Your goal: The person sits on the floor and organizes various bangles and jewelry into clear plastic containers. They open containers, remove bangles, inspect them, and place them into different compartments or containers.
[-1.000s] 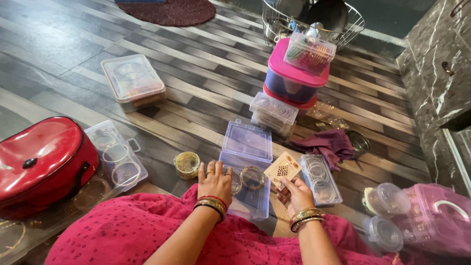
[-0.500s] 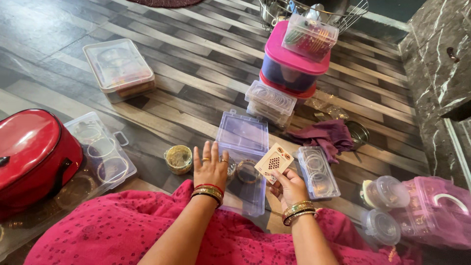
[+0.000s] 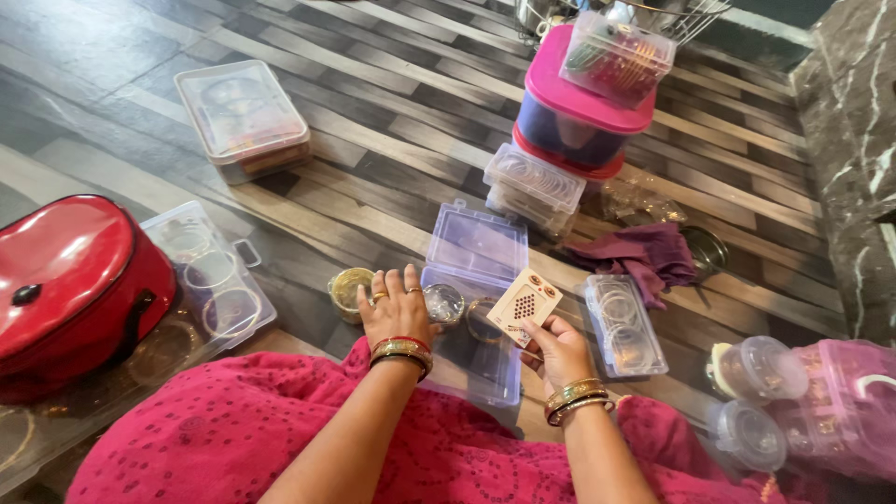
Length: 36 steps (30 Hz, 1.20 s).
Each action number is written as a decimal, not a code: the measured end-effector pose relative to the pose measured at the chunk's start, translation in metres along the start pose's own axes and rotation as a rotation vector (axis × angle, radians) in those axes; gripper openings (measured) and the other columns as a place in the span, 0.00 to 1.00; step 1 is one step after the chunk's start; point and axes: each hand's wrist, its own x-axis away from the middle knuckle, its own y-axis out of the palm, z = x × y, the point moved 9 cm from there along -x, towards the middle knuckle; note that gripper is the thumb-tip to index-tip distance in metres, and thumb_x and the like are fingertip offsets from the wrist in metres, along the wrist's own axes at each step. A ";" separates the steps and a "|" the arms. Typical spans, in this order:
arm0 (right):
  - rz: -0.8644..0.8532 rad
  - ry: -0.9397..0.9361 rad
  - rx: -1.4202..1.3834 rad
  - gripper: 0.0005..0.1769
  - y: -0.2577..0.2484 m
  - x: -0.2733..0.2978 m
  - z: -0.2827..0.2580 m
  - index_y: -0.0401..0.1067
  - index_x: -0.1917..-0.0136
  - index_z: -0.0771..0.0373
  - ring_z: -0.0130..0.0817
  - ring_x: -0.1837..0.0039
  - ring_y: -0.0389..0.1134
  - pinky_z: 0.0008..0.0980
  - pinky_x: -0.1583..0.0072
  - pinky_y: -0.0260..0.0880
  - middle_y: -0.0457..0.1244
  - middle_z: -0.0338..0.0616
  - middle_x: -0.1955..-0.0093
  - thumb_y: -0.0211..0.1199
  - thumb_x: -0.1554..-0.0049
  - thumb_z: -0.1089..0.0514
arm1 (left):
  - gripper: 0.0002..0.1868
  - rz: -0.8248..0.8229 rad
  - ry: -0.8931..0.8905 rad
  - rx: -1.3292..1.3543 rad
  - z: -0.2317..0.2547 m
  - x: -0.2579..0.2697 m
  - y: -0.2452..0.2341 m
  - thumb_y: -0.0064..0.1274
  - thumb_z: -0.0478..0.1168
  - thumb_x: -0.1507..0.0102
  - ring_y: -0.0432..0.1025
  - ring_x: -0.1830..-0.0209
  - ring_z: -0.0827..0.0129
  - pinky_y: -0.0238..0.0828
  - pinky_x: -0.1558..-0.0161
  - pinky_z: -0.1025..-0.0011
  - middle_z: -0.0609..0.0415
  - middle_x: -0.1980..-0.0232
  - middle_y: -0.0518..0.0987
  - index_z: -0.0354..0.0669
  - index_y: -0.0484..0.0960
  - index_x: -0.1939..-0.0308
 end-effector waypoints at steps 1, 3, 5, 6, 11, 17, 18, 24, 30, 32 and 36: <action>-0.002 -0.003 0.003 0.06 0.001 0.000 0.000 0.74 0.52 0.57 0.26 0.60 0.69 0.29 0.57 0.69 0.69 0.36 0.60 0.68 0.43 0.57 | 0.54 -0.038 -0.019 0.026 -0.003 -0.001 -0.001 0.69 0.59 0.51 0.53 0.25 0.57 0.40 0.27 0.49 0.52 0.28 0.64 0.48 0.58 0.27; -0.003 -0.009 0.009 0.06 0.002 -0.001 0.001 0.73 0.53 0.57 0.26 0.60 0.69 0.29 0.57 0.69 0.69 0.35 0.60 0.68 0.43 0.57 | 0.41 -0.067 -0.046 0.078 -0.016 -0.007 -0.004 0.61 0.62 0.42 0.59 0.28 0.57 0.39 0.24 0.48 0.50 0.34 0.69 0.46 0.65 0.33; -0.006 -0.001 0.008 0.05 0.001 -0.003 0.003 0.74 0.53 0.57 0.26 0.61 0.69 0.29 0.58 0.69 0.70 0.36 0.60 0.66 0.42 0.57 | 0.29 -0.089 -0.064 0.125 -0.032 -0.015 -0.002 0.54 0.59 0.35 0.65 0.31 0.58 0.40 0.22 0.47 0.49 0.38 0.74 0.46 0.70 0.38; -0.007 0.002 0.007 0.05 0.000 -0.004 0.005 0.74 0.53 0.57 0.26 0.61 0.69 0.28 0.58 0.69 0.70 0.36 0.60 0.65 0.42 0.57 | 0.23 -0.096 -0.069 0.144 -0.040 -0.021 0.001 0.51 0.56 0.33 0.68 0.32 0.59 0.40 0.21 0.47 0.50 0.39 0.76 0.48 0.73 0.41; 0.010 -0.070 0.162 0.08 -0.008 -0.015 0.006 0.75 0.50 0.60 0.24 0.62 0.71 0.27 0.59 0.70 0.71 0.36 0.59 0.62 0.40 0.55 | 0.21 0.074 -0.033 0.050 -0.064 -0.039 0.015 0.53 0.43 0.39 0.72 0.38 0.57 0.48 0.27 0.52 0.48 0.41 0.77 0.48 0.75 0.42; 0.046 -0.159 0.322 0.11 -0.019 -0.027 0.013 0.78 0.49 0.64 0.25 0.64 0.69 0.27 0.62 0.70 0.71 0.39 0.61 0.65 0.41 0.56 | 0.13 -0.089 -0.058 -0.117 -0.079 -0.049 0.049 0.50 0.38 0.36 0.78 0.45 0.61 0.46 0.24 0.52 0.53 0.46 0.82 0.52 0.82 0.48; 0.045 -0.164 0.331 0.11 -0.020 -0.027 0.013 0.78 0.49 0.64 0.25 0.64 0.68 0.27 0.63 0.69 0.70 0.40 0.62 0.66 0.41 0.56 | 0.11 -0.104 -0.065 -0.125 -0.082 -0.051 0.050 0.48 0.38 0.34 0.79 0.45 0.61 0.47 0.24 0.52 0.53 0.46 0.83 0.53 0.84 0.51; 0.027 -0.314 0.403 0.19 0.002 -0.005 -0.013 0.72 0.43 0.64 0.26 0.65 0.72 0.26 0.63 0.70 0.73 0.43 0.63 0.69 0.47 0.60 | 0.11 -0.058 -0.061 -0.125 -0.093 -0.045 0.036 0.49 0.38 0.35 0.79 0.46 0.63 0.47 0.25 0.54 0.55 0.47 0.83 0.56 0.86 0.55; 0.244 -0.500 0.960 0.18 0.032 0.040 -0.062 0.70 0.51 0.59 0.37 0.60 0.75 0.39 0.57 0.72 0.72 0.40 0.64 0.73 0.51 0.53 | 0.14 0.264 -0.005 0.108 -0.067 -0.024 -0.030 0.54 0.46 0.39 0.78 0.48 0.62 0.51 0.30 0.52 0.56 0.46 0.82 0.56 0.84 0.50; 0.258 -0.455 1.116 0.13 0.044 0.045 -0.067 0.72 0.54 0.55 0.41 0.56 0.74 0.43 0.54 0.73 0.72 0.38 0.61 0.70 0.47 0.49 | 0.15 0.223 0.038 0.182 -0.049 -0.014 -0.041 0.55 0.51 0.39 0.77 0.50 0.61 0.50 0.31 0.51 0.56 0.44 0.81 0.56 0.83 0.50; 0.340 -0.613 1.339 0.10 0.062 0.064 -0.080 0.74 0.60 0.49 0.47 0.49 0.70 0.48 0.52 0.72 0.65 0.41 0.52 0.72 0.52 0.47 | 0.12 0.061 0.219 0.194 -0.005 0.019 -0.039 0.55 0.53 0.36 0.77 0.51 0.62 0.49 0.30 0.49 0.55 0.44 0.79 0.57 0.84 0.52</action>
